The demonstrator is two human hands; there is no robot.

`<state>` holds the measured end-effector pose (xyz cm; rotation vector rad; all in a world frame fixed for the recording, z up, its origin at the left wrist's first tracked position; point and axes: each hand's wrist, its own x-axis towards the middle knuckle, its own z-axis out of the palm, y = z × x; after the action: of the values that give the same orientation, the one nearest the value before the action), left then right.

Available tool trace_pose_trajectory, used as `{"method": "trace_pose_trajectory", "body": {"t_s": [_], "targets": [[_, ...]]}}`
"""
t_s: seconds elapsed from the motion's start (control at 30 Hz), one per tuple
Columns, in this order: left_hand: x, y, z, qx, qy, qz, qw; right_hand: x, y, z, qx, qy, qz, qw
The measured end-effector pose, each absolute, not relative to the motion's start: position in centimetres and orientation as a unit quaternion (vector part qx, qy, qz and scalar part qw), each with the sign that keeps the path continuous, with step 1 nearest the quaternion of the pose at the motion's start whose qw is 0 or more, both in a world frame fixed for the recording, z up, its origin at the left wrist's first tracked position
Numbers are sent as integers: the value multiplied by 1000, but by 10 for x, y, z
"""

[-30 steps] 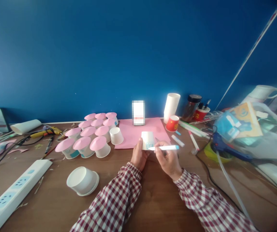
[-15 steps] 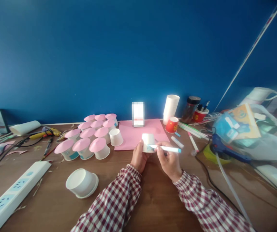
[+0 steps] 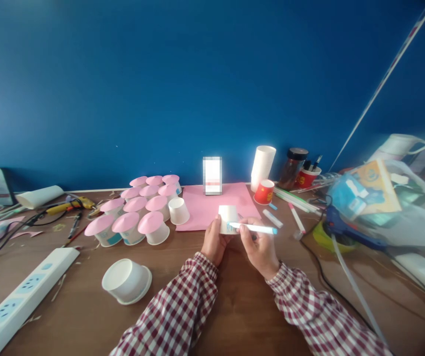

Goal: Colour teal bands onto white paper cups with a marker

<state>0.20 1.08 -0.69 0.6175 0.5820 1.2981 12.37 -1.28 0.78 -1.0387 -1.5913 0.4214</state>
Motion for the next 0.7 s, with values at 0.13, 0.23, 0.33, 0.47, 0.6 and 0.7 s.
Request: {"method": "trace_pose_trajectory", "body": {"t_s": [0.13, 0.23, 0.33, 0.47, 0.6, 0.7], "targets": [[2, 10, -7, 278, 266, 587, 712, 124, -13, 8, -441, -673, 192, 562], [2, 10, -6, 272, 272, 588, 712, 125, -13, 9, -448, -669, 179, 565], [2, 10, -5, 274, 267, 585, 715, 124, -13, 8, -447, -669, 184, 565], [2, 10, -6, 280, 258, 583, 718, 124, -13, 7, -444, -671, 190, 562], [2, 11, -9, 276, 264, 589, 712, 125, -13, 9, -446, -688, 165, 548], [2, 11, -9, 273, 269, 592, 709, 125, -14, 11, -444, -696, 150, 544]]}}
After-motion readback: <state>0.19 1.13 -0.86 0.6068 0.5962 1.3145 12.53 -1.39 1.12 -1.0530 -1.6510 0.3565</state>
